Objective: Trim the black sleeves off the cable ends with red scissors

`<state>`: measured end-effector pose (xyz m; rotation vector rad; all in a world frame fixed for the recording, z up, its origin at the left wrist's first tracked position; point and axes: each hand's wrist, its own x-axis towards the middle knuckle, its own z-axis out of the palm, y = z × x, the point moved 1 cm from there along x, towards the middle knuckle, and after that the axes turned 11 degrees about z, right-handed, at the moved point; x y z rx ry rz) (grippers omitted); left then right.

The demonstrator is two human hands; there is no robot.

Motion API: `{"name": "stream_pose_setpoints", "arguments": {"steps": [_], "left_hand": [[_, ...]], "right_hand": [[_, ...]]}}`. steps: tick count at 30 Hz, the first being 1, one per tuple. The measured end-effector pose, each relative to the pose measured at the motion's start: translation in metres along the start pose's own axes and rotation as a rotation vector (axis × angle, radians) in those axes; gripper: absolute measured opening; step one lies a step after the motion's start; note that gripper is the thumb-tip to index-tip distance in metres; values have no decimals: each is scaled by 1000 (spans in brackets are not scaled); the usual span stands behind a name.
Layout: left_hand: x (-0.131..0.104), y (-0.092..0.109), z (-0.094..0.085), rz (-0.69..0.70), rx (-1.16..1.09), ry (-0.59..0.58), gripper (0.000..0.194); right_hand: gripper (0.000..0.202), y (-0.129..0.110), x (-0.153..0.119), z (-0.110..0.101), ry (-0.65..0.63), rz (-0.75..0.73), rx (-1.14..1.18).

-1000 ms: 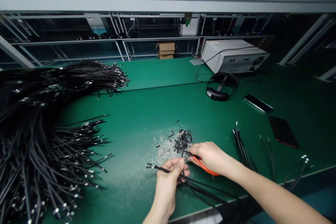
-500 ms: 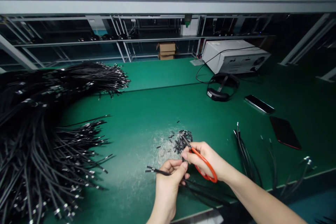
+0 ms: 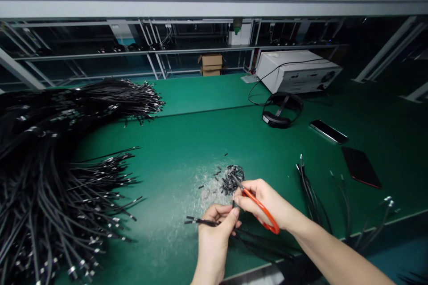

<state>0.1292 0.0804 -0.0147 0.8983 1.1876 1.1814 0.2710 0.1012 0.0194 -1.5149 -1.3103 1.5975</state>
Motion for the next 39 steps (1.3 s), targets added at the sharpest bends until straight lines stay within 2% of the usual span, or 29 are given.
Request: {"name": "stream_pose_setpoints", "arguments": {"steps": [3, 10, 17, 25, 31, 34, 39], "left_hand": [[0, -1, -1, -4, 14, -7, 20], [-9, 13, 3, -66, -44, -57, 18], [-10, 16, 4, -98, -90, -38, 21], [-9, 17, 7, -92, -112, 7, 20], [-10, 17, 5, -86, -118, -44, 18], [-8, 13, 5, -76, -115, -31, 20], [-4, 8, 3, -21, -96, 28, 25]], "right_hand": [[8, -2, -1, -1, 53, -28, -73], [16, 3, -1, -9, -141, 53, 120], [27, 11, -4, -5, -60, 29, 150], [25, -2, -6, -9, -62, 5, 61], [24, -1, -3, -12, -111, 0, 80], [22, -3, -2, -12, -124, -3, 65], [18, -8, -3, -10, -63, -1, -23]]}}
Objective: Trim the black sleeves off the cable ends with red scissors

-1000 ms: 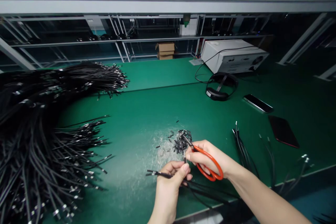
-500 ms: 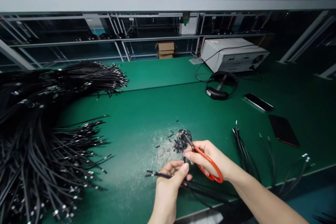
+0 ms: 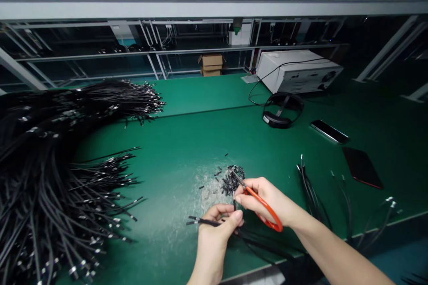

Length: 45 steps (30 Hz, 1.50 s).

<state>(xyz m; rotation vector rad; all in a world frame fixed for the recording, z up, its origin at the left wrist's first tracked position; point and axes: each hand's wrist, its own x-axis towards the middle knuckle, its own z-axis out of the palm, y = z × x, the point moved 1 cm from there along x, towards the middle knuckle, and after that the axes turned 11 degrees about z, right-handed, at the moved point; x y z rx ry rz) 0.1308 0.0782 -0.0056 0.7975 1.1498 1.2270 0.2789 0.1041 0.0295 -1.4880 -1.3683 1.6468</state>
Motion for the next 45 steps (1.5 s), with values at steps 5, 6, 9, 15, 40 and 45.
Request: {"name": "stream_pose_setpoints", "arguments": {"steps": [5, 6, 9, 15, 40, 45], "left_hand": [[-1, 0, -4, -87, -64, -75, 20], [-1, 0, -5, -108, -90, -92, 19], [-2, 0, -7, -164, -148, -105, 19], [-2, 2, -7, -237, -212, -64, 17], [-7, 3, -4, -293, -241, -112, 12], [-6, 3, -6, -291, -238, -118, 13]], "right_hand": [[19, 0, 0, 2, 3, 8, -26], [20, 1, 0, 2, -1, 7, -35], [22, 2, -2, -1, 76, -80, -159], [9, 17, -10, -10, 486, -407, -923], [13, 26, -5, -5, 429, -577, -1351], [12, 20, -5, -10, 380, -585, -1389]]}}
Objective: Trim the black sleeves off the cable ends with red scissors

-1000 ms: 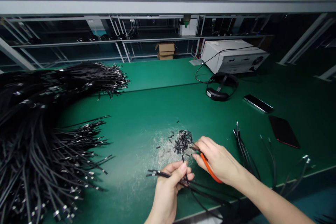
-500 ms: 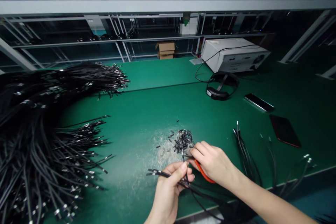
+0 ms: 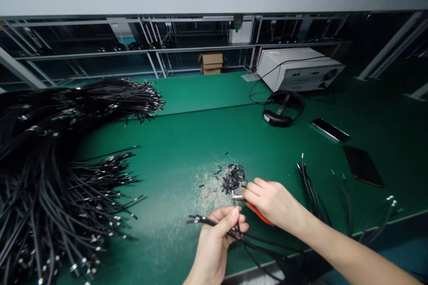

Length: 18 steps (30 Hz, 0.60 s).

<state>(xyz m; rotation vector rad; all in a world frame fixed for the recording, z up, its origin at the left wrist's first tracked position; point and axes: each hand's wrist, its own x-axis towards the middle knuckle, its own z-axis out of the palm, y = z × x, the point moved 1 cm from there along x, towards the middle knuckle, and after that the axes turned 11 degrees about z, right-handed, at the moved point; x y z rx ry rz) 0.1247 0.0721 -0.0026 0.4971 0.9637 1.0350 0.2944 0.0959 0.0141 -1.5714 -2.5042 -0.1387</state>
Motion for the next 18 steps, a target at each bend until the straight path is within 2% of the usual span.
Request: {"name": "stream_pose_setpoints", "arguments": {"steps": [6, 11, 14, 18], "left_hand": [[3, -2, -1, 5, -5, -4, 14], [4, -2, -3, -6, 7, 18, 16], [4, 0, -2, -5, 17, 42, 18], [6, -1, 1, -8, 25, 9, 18]], "right_hand": [[13, 1, 4, -4, -42, -27, 29], [16, 4, 6, 0, -91, 46, 146], [23, 5, 8, 3, -84, 207, 418], [30, -6, 12, 5, -122, 462, 970]]}}
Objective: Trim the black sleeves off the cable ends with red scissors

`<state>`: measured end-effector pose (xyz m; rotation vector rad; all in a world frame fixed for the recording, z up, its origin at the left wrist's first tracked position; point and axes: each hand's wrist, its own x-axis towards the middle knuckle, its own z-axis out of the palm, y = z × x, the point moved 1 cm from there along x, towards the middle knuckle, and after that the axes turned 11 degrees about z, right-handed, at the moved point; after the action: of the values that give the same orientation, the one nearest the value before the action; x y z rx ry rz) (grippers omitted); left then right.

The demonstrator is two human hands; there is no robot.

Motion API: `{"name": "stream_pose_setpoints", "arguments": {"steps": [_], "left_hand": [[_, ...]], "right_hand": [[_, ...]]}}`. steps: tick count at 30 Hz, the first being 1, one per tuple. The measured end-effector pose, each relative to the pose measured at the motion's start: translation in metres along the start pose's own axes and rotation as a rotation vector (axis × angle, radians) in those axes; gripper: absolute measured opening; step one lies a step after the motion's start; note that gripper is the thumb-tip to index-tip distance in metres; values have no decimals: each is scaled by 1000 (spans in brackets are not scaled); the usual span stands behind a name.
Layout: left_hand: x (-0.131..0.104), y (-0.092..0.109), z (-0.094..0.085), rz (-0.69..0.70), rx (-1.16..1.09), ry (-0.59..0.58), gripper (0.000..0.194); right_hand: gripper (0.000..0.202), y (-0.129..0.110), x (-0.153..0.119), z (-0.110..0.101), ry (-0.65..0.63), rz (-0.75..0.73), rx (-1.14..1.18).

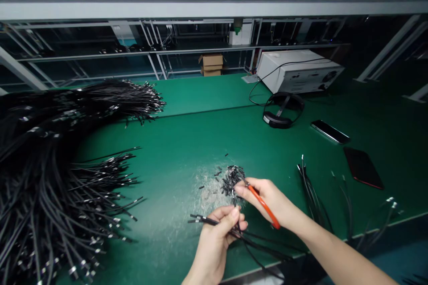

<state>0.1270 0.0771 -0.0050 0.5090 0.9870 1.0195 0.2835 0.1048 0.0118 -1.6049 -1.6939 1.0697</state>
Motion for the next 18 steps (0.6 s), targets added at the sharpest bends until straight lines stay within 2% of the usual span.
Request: {"name": "stream_pose_setpoints", "arguments": {"steps": [3, 6, 9, 12, 18], "left_hand": [[2, -3, 3, 12, 5, -53, 24], [3, -5, 4, 50, -6, -95, 37], [3, -5, 6, 90, 7, -84, 28], [4, -3, 6, 114, 37, -28, 25], [7, -2, 6, 140, 55, 46, 32]], "right_hand": [[33, -7, 0, 7, -50, 78, 209], [32, -10, 1, 3, 53, 85, 259], [31, -3, -1, -8, 136, 117, 270], [30, 13, -8, -26, 243, 216, 311], [33, 55, -23, -84, 633, 355, 301]]}}
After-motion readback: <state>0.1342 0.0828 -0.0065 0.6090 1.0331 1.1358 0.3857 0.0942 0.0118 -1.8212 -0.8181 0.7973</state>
